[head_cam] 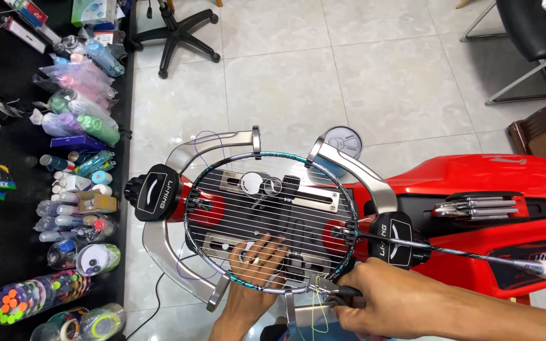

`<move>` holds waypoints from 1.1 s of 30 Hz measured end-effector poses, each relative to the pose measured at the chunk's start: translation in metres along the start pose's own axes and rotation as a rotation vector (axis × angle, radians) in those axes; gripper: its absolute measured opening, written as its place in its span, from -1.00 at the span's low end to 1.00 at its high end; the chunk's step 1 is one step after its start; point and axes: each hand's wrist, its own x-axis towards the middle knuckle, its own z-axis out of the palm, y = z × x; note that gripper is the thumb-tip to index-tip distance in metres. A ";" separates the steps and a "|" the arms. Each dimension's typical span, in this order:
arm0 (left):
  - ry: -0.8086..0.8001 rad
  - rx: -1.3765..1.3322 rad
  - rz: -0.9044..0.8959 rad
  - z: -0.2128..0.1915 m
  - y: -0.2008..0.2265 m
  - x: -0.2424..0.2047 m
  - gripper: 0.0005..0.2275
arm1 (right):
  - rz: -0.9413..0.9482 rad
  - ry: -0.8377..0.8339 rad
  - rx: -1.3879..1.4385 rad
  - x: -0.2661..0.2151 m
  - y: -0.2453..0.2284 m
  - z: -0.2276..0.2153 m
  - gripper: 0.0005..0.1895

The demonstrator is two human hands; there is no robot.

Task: Stringing a badminton racket using a professional stringing machine and pliers.

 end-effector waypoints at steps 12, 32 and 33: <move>0.176 0.132 0.100 -0.019 0.004 0.001 -0.31 | 0.050 -0.055 0.061 -0.003 -0.011 0.001 -0.80; 0.345 0.015 -0.090 -0.016 0.031 0.001 -0.40 | 0.144 -0.136 1.121 -0.008 -0.004 0.048 -0.79; 0.352 0.046 -0.088 -0.017 0.032 -0.004 -0.41 | 0.180 -0.089 1.156 -0.008 -0.003 0.053 -0.81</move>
